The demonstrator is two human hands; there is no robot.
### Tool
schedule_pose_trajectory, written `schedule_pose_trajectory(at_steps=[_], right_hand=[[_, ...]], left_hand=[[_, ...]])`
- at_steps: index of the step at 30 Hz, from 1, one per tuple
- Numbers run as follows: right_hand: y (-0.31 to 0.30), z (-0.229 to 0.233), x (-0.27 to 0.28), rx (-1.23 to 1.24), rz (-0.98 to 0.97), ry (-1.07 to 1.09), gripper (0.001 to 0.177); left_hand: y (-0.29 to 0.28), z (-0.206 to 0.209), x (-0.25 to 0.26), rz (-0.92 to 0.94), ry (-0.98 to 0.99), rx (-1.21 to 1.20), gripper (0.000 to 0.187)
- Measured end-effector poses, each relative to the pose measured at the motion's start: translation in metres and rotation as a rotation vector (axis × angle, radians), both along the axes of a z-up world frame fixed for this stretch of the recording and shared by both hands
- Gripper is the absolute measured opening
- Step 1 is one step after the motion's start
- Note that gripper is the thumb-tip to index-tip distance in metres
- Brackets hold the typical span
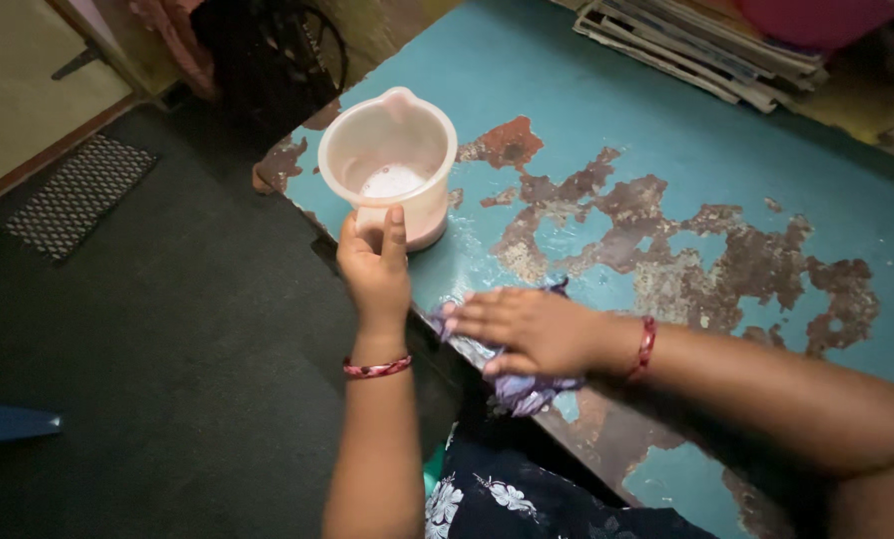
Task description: The person wipes a table surface with a purple cloth, repeatedly dipping the cloth into a mug containing a white soapy liquid and wringing it out before scrubbing the surface.
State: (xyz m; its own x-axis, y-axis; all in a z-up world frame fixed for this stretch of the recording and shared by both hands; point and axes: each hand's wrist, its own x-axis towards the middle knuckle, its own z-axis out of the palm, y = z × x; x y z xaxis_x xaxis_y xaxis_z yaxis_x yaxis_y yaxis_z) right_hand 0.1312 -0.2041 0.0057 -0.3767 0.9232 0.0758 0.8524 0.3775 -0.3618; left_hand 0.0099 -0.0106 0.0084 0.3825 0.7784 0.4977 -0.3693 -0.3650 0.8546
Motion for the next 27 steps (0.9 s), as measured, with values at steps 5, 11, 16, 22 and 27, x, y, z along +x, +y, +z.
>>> schedule_pose_trajectory(at_steps=[5,11,16,22,27], right_hand=[[0.009,-0.006,0.043,0.010,-0.431,-0.181,0.069],[0.010,-0.032,0.024,0.049,-0.675,-0.266,0.083],[-0.008,-0.020,0.001,-0.017,-0.697,-0.261,0.090],[0.011,-0.016,0.015,-0.088,-0.728,-0.254,0.089],[0.007,0.004,0.041,-0.008,-0.751,0.123,0.072]], left_hand=[[-0.003,-0.007,-0.003,-0.068,0.084,-0.136,0.032],[-0.008,-0.008,0.004,-0.069,-0.001,0.006,0.033],[-0.011,-0.010,0.005,-0.052,0.041,-0.043,0.033],[-0.014,-0.011,0.010,-0.049,0.037,-0.026,0.033],[-0.017,-0.008,0.011,-0.100,0.007,-0.048,0.034]])
